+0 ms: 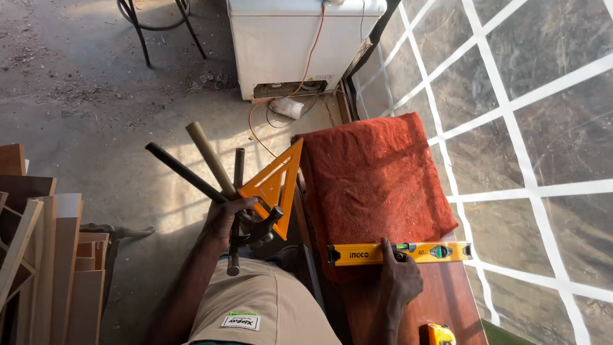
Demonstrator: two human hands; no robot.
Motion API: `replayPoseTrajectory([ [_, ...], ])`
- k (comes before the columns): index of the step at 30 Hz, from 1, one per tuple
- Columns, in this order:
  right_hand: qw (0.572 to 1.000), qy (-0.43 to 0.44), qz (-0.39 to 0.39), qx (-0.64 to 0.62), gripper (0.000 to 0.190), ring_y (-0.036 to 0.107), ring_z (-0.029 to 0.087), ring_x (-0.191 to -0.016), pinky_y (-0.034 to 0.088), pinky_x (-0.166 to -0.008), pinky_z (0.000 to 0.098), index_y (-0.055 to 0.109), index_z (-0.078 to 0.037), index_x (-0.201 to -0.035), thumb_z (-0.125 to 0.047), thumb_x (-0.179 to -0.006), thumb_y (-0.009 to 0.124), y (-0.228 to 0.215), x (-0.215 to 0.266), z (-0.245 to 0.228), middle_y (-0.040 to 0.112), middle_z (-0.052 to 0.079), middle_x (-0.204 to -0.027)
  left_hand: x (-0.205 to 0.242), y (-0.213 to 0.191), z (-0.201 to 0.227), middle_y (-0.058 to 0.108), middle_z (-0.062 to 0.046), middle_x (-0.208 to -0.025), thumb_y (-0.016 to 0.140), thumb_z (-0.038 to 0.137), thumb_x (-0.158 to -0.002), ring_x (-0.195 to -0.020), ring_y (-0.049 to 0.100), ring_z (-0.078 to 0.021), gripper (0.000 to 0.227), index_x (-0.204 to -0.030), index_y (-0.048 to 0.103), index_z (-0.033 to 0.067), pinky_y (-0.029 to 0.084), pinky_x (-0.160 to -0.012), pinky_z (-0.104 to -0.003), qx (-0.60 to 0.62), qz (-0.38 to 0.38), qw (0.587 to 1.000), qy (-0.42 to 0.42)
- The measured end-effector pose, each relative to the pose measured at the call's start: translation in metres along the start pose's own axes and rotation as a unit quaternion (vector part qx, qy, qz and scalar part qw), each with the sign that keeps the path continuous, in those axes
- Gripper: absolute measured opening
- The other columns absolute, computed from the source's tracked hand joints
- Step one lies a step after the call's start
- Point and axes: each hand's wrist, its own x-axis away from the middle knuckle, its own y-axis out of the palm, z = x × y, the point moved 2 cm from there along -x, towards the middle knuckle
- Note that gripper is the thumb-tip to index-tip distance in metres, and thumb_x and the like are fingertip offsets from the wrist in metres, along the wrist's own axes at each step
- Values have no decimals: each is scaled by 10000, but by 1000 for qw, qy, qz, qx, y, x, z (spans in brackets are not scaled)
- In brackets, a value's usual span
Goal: Organizing various hand tools and small hardware items into a portable toolbox.
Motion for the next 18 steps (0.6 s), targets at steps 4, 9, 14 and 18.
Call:
replayPoseTrajectory([
  [4,1000,9,1,14,834,661,417,-1163,462,-1038,472,778,-119,-1135,-834,-760,568,-8,4,-10,749,210,-1183,-14,-47,25,764,-129,-803,805,73,-716,-703,696,-232,197,-881,773,-30,577,-636,-374,17,45,999,25],
  [9,955,89,33,-282,446,479,230,-610,382,-558,413,657,-22,-697,-450,-791,740,-33,69,-34,500,77,-638,-44,-126,62,723,-63,-829,841,63,-700,-736,636,-195,280,-932,686,83,529,-676,-322,54,78,995,42],
  [14,943,-2,82,-322,397,501,218,-601,387,-543,386,644,-32,-741,-409,-832,725,-23,94,-137,524,91,-667,-84,-216,100,687,-174,-882,935,79,-686,-729,654,-291,435,-1043,708,-22,541,-793,-445,77,94,990,67],
  [18,924,-69,129,-352,333,529,204,-590,394,-524,352,626,-45,-798,-356,-885,706,-16,123,-169,554,109,-703,-110,-277,136,661,-143,-914,933,109,-716,-764,639,-255,454,-1078,689,-15,534,-835,-429,57,118,988,78],
])
